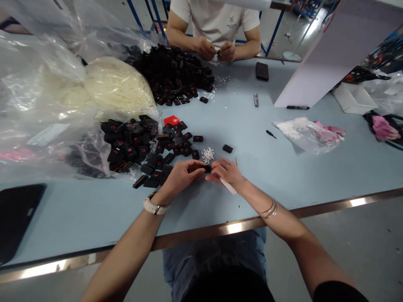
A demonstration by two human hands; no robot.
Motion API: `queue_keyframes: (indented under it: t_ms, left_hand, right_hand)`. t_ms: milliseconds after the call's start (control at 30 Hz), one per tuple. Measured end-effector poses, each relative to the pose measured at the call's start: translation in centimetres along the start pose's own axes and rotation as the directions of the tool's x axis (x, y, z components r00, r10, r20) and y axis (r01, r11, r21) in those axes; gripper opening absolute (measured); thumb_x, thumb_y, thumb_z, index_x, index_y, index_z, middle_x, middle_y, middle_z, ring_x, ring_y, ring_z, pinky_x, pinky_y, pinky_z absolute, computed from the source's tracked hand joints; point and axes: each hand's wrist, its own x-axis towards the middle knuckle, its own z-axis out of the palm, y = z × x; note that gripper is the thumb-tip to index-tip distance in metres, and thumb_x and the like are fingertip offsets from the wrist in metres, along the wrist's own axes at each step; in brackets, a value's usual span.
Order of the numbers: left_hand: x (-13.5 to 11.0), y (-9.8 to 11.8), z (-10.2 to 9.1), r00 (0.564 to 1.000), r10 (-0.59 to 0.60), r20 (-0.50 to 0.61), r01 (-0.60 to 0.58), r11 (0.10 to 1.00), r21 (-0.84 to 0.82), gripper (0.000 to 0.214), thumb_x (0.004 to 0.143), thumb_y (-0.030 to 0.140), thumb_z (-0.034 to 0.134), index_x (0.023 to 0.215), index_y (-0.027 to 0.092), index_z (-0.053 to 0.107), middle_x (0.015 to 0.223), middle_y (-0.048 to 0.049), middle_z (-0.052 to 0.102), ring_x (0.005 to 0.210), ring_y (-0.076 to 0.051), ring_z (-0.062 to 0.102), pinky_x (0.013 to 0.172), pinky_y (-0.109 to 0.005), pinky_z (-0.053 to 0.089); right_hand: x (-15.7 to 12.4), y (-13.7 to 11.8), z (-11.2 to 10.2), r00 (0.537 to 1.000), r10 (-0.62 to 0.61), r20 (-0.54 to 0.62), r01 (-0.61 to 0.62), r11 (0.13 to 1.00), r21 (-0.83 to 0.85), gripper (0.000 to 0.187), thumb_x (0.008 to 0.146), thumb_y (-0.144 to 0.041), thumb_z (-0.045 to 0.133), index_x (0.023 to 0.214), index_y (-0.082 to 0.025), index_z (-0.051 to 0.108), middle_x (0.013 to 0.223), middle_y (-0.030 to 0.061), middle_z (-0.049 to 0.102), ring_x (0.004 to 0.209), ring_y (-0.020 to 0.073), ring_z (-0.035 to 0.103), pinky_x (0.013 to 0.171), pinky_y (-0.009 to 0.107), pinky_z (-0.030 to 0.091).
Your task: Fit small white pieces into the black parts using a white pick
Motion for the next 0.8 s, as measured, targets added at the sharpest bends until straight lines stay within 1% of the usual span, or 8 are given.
queue_keyframes:
  t_ms: [100, 167, 233, 367, 433, 567, 667, 800]
  left_hand:
    - [0.0, 0.0, 0.0, 0.999, 0.039, -0.027, -0.037, 0.996, 0.08, 0.04, 0.072, 0.041, 0.067, 0.104, 0.016, 0.069, 0.065, 0.0002, 0.066, 0.055, -0.013, 0.057, 0.052, -0.023, 0.045]
    - [-0.1, 0.0, 0.0, 0.996, 0.073, -0.05, -0.066, 0.99, 0.127, 0.047, 0.073, 0.039, 0.067, 0.114, 0.017, 0.066, 0.064, 0.0013, 0.066, 0.053, -0.013, 0.056, 0.05, -0.023, 0.044]
    - [-0.1, 0.0, 0.0, 0.991, 0.111, -0.07, -0.098, 0.98, 0.173, 0.047, 0.073, 0.037, 0.066, 0.116, 0.018, 0.067, 0.068, 0.0002, 0.068, 0.055, -0.013, 0.057, 0.053, -0.023, 0.045]
    - [-0.3, 0.0, 0.2, 0.985, 0.161, -0.067, -0.138, 0.954, 0.265, 0.032, 0.077, 0.036, 0.062, 0.102, 0.019, 0.073, 0.086, -0.0044, 0.075, 0.071, -0.018, 0.066, 0.068, -0.028, 0.052]
    - [-0.3, -0.1, 0.3, 0.98, 0.189, -0.069, -0.16, 0.939, 0.305, 0.027, 0.079, 0.033, 0.061, 0.099, 0.02, 0.074, 0.092, -0.0044, 0.076, 0.076, -0.019, 0.068, 0.072, -0.029, 0.053]
    - [-0.3, -0.2, 0.4, 0.97, 0.218, -0.11, -0.164, 0.916, 0.366, 0.023, 0.078, 0.031, 0.063, 0.095, 0.02, 0.072, 0.089, -0.0035, 0.076, 0.073, -0.018, 0.067, 0.07, -0.028, 0.052]
    - [-0.3, -0.2, 0.3, 0.969, 0.219, -0.115, -0.155, 0.9, 0.406, 0.017, 0.078, 0.032, 0.065, 0.089, 0.019, 0.07, 0.081, -0.0023, 0.074, 0.066, -0.017, 0.065, 0.064, -0.026, 0.049]
    - [-0.2, -0.5, 0.2, 0.965, 0.251, -0.074, -0.197, 0.882, 0.428, 0.013, 0.079, 0.031, 0.064, 0.085, 0.02, 0.068, 0.077, -0.0013, 0.073, 0.062, -0.015, 0.062, 0.059, -0.025, 0.047]
  right_hand:
    - [0.0, 0.1, 0.2, 0.998, 0.003, -0.055, -0.002, 1.0, 0.004, 0.035, 0.092, -0.048, 0.055, 0.072, -0.02, 0.056, 0.072, 0.0021, 0.064, 0.066, 0.0125, 0.059, 0.067, 0.026, 0.049]
    - [0.0, 0.1, 0.3, 0.999, 0.013, -0.038, -0.012, 1.0, 0.01, 0.035, 0.092, -0.048, 0.054, 0.072, -0.02, 0.057, 0.072, 0.0021, 0.064, 0.066, 0.0124, 0.058, 0.066, 0.026, 0.049]
    - [0.1, 0.0, 0.3, 1.0, 0.016, -0.004, -0.016, 1.0, 0.026, 0.036, 0.092, -0.05, 0.054, 0.072, -0.02, 0.057, 0.073, 0.0026, 0.064, 0.066, 0.0124, 0.058, 0.066, 0.026, 0.049]
    - [0.1, -0.1, 0.1, 0.999, 0.036, 0.04, -0.041, 0.993, 0.112, 0.04, 0.09, -0.054, 0.054, 0.07, -0.02, 0.055, 0.072, 0.0029, 0.063, 0.067, 0.0129, 0.059, 0.069, 0.027, 0.05]
    - [0.0, -0.2, -0.1, 0.996, 0.074, 0.046, -0.081, 0.982, 0.168, 0.042, 0.093, -0.054, 0.048, 0.069, -0.021, 0.054, 0.07, 0.0024, 0.062, 0.066, 0.0129, 0.059, 0.069, 0.028, 0.05]
    - [0.0, -0.6, -0.8, 0.983, 0.184, -0.025, -0.171, 0.948, 0.27, 0.048, 0.1, -0.05, 0.033, 0.067, -0.021, 0.052, 0.065, 0.0024, 0.061, 0.06, 0.0126, 0.057, 0.062, 0.028, 0.049]
    - [0.0, -0.8, -1.0, 0.95, 0.304, -0.073, -0.262, 0.9, 0.347, 0.049, 0.1, -0.05, 0.032, 0.065, -0.021, 0.052, 0.062, 0.0024, 0.061, 0.058, 0.0127, 0.057, 0.058, 0.028, 0.047]
    - [0.0, -0.9, -0.8, 0.899, 0.431, -0.076, -0.356, 0.821, 0.446, 0.05, 0.099, -0.051, 0.033, 0.065, -0.021, 0.054, 0.061, 0.0019, 0.061, 0.057, 0.0122, 0.058, 0.057, 0.027, 0.047]
